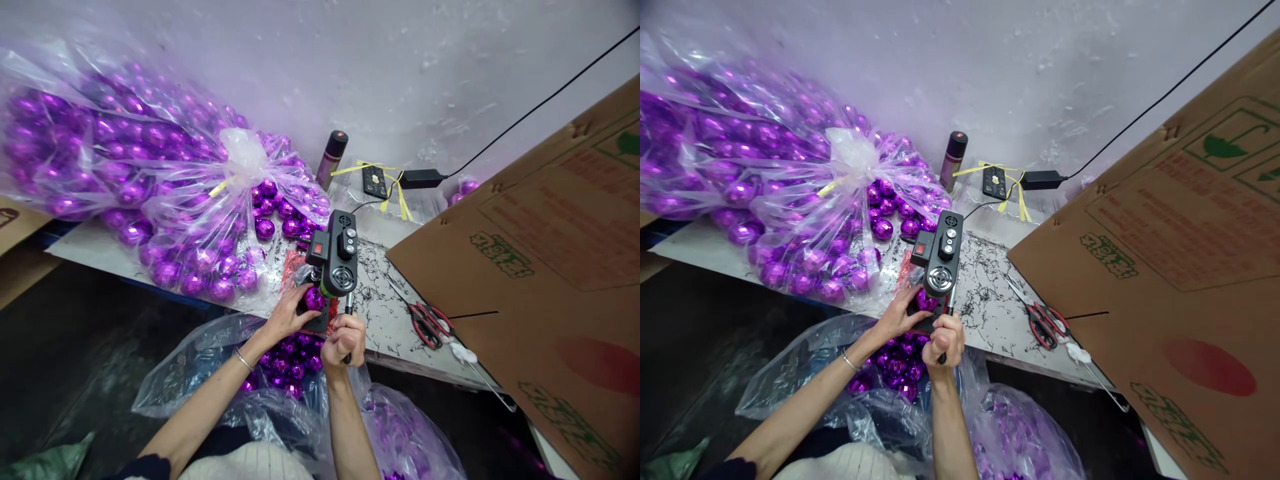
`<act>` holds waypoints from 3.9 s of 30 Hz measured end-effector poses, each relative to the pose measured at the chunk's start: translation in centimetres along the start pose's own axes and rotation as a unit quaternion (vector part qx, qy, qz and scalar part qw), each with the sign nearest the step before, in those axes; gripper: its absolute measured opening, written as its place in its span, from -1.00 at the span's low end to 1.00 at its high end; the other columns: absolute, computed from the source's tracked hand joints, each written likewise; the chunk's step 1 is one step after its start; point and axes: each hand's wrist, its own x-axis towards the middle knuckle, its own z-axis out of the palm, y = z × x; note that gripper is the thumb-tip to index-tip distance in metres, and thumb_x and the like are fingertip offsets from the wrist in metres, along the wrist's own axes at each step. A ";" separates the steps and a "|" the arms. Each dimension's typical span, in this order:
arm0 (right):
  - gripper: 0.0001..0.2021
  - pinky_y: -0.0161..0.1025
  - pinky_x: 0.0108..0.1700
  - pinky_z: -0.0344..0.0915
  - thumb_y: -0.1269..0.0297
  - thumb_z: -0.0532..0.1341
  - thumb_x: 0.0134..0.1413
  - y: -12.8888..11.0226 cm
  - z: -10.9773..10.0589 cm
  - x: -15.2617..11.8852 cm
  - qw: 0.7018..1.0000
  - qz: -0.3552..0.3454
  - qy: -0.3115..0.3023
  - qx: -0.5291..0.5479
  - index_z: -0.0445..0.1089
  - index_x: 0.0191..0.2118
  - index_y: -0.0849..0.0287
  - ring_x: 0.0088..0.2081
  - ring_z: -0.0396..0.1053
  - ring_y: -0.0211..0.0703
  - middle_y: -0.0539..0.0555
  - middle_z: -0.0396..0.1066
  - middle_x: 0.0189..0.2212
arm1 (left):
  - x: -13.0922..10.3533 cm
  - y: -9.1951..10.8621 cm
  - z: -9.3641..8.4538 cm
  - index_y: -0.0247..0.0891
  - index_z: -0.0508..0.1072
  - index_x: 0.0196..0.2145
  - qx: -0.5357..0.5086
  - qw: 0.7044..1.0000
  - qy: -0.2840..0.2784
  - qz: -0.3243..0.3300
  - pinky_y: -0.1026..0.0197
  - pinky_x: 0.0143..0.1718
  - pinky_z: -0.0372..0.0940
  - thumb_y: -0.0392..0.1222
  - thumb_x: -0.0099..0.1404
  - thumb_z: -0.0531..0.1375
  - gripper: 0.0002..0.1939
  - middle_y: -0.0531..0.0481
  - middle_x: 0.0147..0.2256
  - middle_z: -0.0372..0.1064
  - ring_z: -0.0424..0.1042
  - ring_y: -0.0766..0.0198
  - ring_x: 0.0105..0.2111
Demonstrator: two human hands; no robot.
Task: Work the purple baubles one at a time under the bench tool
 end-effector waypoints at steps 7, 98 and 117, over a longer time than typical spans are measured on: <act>-0.59 -0.12 -0.23 0.44 0.29 -0.07 0.55 0.7 0.5 -1.1 0.999 0.004 0.019 0.029 0.20 -0.43 0.10 -0.44 0.37 -0.26 -0.06 0.30 -0.43 | 0.2 0.5 0.0 -0.20 0.38 0.30 -0.012 1.000 -0.005 0.002 -0.39 0.47 0.14 0.14 0.38 0.39 -0.33 -0.30 0.20 0.53 0.50 -0.14 0.27; -0.56 -0.08 -0.11 0.45 0.21 -0.07 0.58 0.3 0.1 -0.4 1.000 0.018 0.006 0.021 0.22 -0.43 0.10 -0.44 0.36 -0.29 -0.08 0.31 -0.44 | 1.0 0.2 0.5 -0.22 0.46 0.22 0.000 1.000 0.010 -0.003 -0.32 0.39 0.27 0.03 0.27 0.46 -0.36 -0.25 0.14 0.56 0.52 -0.15 0.20; -0.60 -0.27 -0.39 0.21 0.37 0.10 0.47 -3.3 -0.7 5.6 0.997 0.065 -0.002 0.031 0.25 -0.50 0.13 -0.43 0.34 -0.27 -0.06 0.27 -0.54 | -3.2 1.0 -4.4 -0.22 0.40 0.31 -0.012 0.999 -0.014 0.049 -0.23 0.34 0.35 0.31 0.33 0.36 -0.22 -0.35 0.29 0.43 0.45 -0.19 0.29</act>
